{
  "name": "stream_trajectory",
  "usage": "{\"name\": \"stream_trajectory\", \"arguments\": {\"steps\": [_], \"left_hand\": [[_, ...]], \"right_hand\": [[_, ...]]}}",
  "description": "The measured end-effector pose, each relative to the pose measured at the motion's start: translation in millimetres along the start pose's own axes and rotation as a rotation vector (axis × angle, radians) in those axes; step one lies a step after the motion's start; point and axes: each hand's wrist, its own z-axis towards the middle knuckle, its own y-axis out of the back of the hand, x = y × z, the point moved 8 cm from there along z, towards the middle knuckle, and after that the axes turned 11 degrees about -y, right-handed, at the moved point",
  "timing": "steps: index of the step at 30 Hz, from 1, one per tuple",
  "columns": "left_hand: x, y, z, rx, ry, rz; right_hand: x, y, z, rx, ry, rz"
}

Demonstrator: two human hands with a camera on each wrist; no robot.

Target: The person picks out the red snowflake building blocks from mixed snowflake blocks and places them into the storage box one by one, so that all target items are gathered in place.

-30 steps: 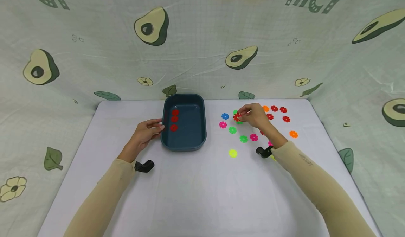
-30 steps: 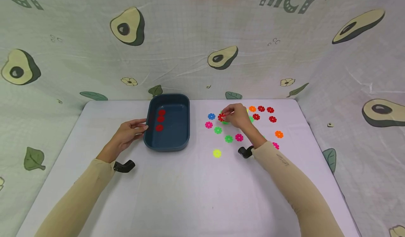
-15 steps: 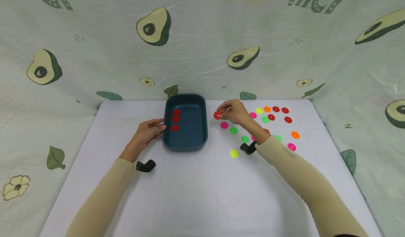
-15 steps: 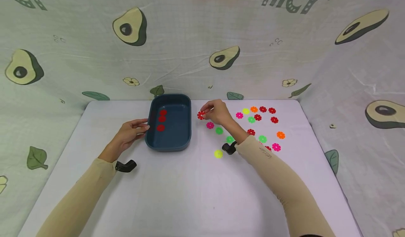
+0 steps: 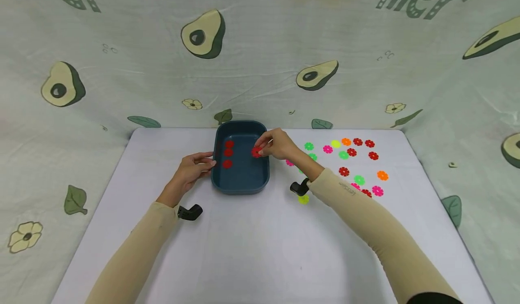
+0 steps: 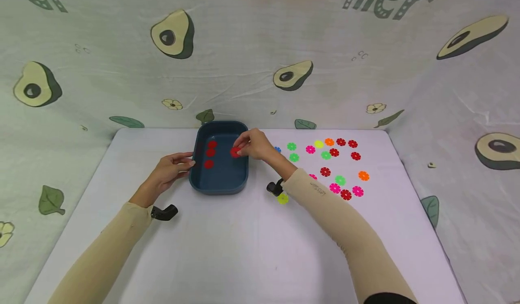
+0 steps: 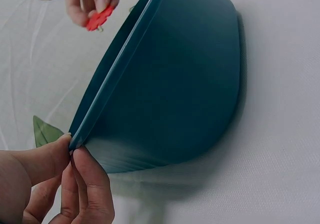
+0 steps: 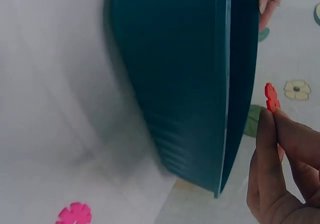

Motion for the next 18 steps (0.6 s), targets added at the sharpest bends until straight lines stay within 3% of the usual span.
{"name": "stream_trajectory", "arguments": {"steps": [18], "left_hand": [[1.2, 1.0, 1.5, -0.009, 0.009, -0.007]], "right_hand": [[31.0, -46.8, 20.7, 0.177, 0.064, -0.105]]}}
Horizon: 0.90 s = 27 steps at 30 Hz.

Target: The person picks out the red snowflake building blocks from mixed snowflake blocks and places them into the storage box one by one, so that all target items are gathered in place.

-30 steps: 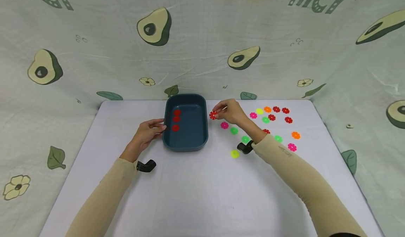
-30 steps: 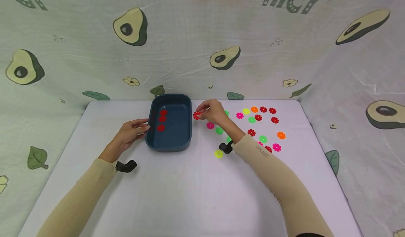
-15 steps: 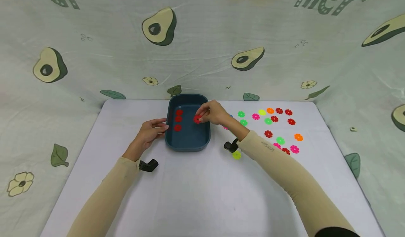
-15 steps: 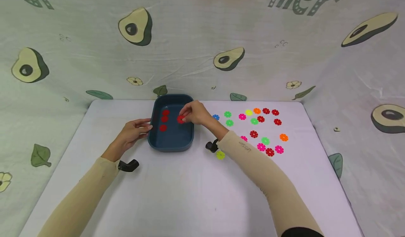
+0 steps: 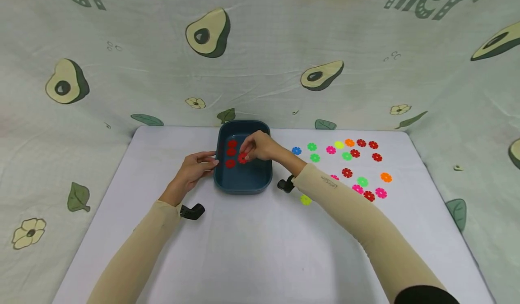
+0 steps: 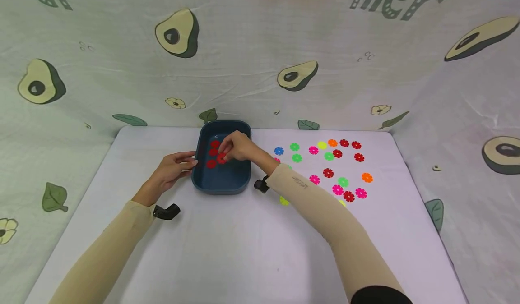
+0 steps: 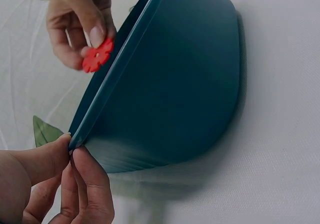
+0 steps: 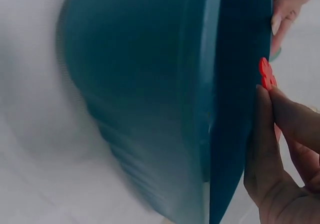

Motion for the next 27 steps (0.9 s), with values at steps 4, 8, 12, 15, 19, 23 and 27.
{"name": "stream_trajectory", "arguments": {"steps": [4, 8, 12, 15, 19, 23, 27], "left_hand": [[-0.5, -0.9, 0.8, -0.005, -0.002, 0.0], [-2.0, -2.6, 1.4, -0.006, -0.007, -0.002], [-3.2, -3.4, 1.7, -0.006, -0.013, -0.01], [-3.2, -3.4, 1.9, -0.005, -0.011, -0.009], [-3.1, -3.6, 2.2, 0.0, -0.004, 0.01], [-3.3, -2.4, 2.2, -0.003, -0.005, 0.009], [-2.4, -1.5, 1.4, -0.004, -0.007, -0.006]], "right_hand": [[4.0, -7.1, 6.0, 0.042, -0.01, -0.033], [7.8, -15.9, 12.2, 0.099, 0.0, -0.077], [10.6, -25.1, 18.0, 0.153, -0.001, -0.093], [12.1, -31.0, 21.1, 0.178, -0.01, -0.12], [16.4, -36.0, 22.2, 0.196, -0.017, -0.163], [21.0, -38.4, 24.0, 0.206, -0.023, -0.2], [25.6, -41.1, 26.3, 0.219, -0.027, -0.234]]}}
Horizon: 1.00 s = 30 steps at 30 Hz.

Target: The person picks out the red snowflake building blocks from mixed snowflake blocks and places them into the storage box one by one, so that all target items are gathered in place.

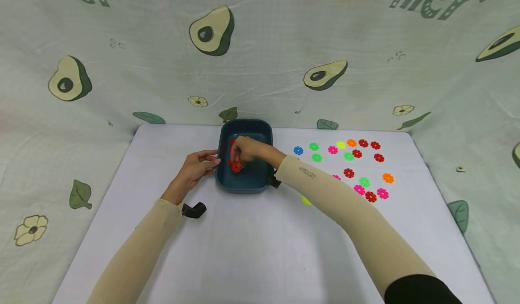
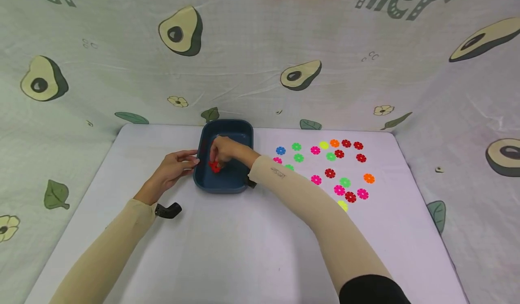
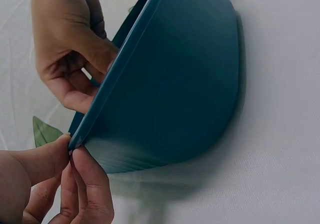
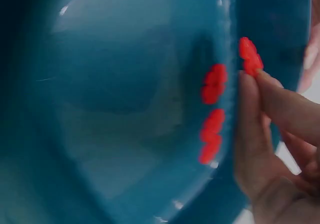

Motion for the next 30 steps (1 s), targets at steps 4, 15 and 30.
{"name": "stream_trajectory", "arguments": {"steps": [4, 15, 30], "left_hand": [[0.1, 1.8, -1.5, 0.0, 0.001, 0.0], [1.3, 0.8, 0.2, 0.006, -0.017, -0.008], [2.3, 0.6, 0.2, 0.004, -0.005, -0.02]], "right_hand": [[7.5, -0.1, 4.1, 0.004, 0.014, -0.031], [12.5, -15.7, 18.8, 0.039, 0.005, -0.06], [10.1, -27.1, 28.3, 0.045, -0.055, -0.118]]}}
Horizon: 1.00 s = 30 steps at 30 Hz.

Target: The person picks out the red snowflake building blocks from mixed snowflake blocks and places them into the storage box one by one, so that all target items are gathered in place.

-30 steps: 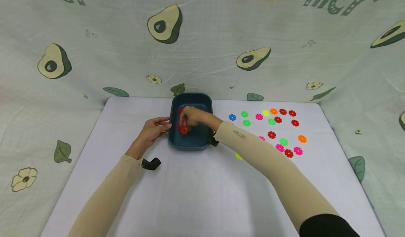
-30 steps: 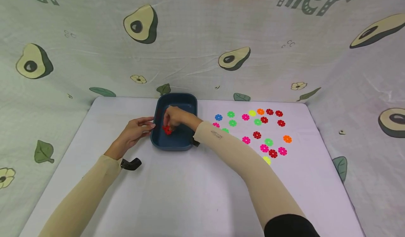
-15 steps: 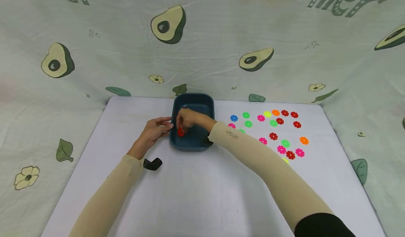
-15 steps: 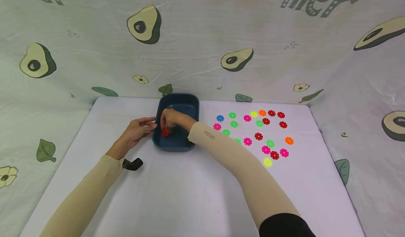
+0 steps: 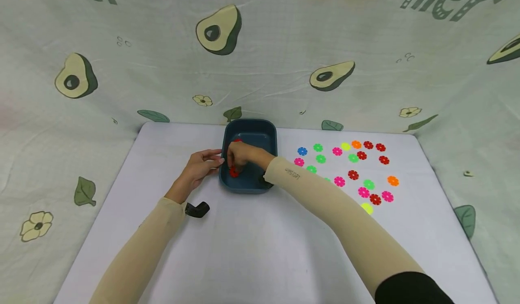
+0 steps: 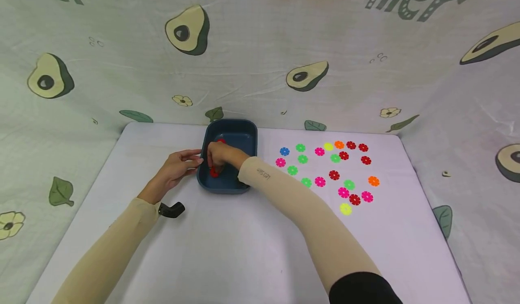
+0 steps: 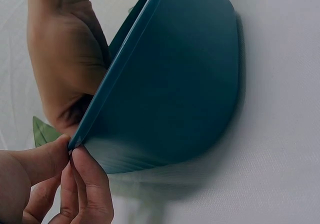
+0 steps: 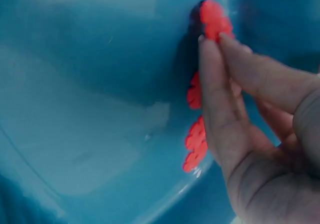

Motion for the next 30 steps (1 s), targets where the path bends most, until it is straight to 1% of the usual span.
{"name": "stream_trajectory", "arguments": {"steps": [5, 14, 17, 20, 23, 25, 27, 30], "left_hand": [[-1.2, -0.4, 0.6, 0.003, -0.002, 0.003], [-0.9, 0.2, 0.1, -0.005, 0.001, 0.01], [0.1, -0.6, 0.6, -0.001, 0.0, 0.009], [0.3, -1.7, 1.3, 0.003, -0.004, 0.01], [0.4, -1.4, 1.8, 0.004, -0.003, 0.011], [0.4, -0.7, 2.0, 0.003, 0.001, 0.017], [0.4, 0.1, 1.8, 0.003, 0.006, 0.023], [-0.6, 1.2, 1.3, 0.003, 0.005, 0.027]], "right_hand": [[2.2, -3.4, -0.2, -0.008, 0.003, -0.032], [3.8, -5.2, 0.7, -0.031, 0.016, -0.037], [2.5, -3.8, 0.7, -0.028, 0.011, -0.041], [1.9, 1.9, -1.0, -0.031, 0.009, -0.049], [2.2, 11.8, -5.3, -0.027, 0.003, 0.0], [2.6, 20.0, -10.2, -0.021, -0.002, 0.063], [3.4, 29.1, -17.1, -0.022, -0.002, 0.125], [5.0, 43.6, -30.6, -0.046, 0.009, 0.17]]}}
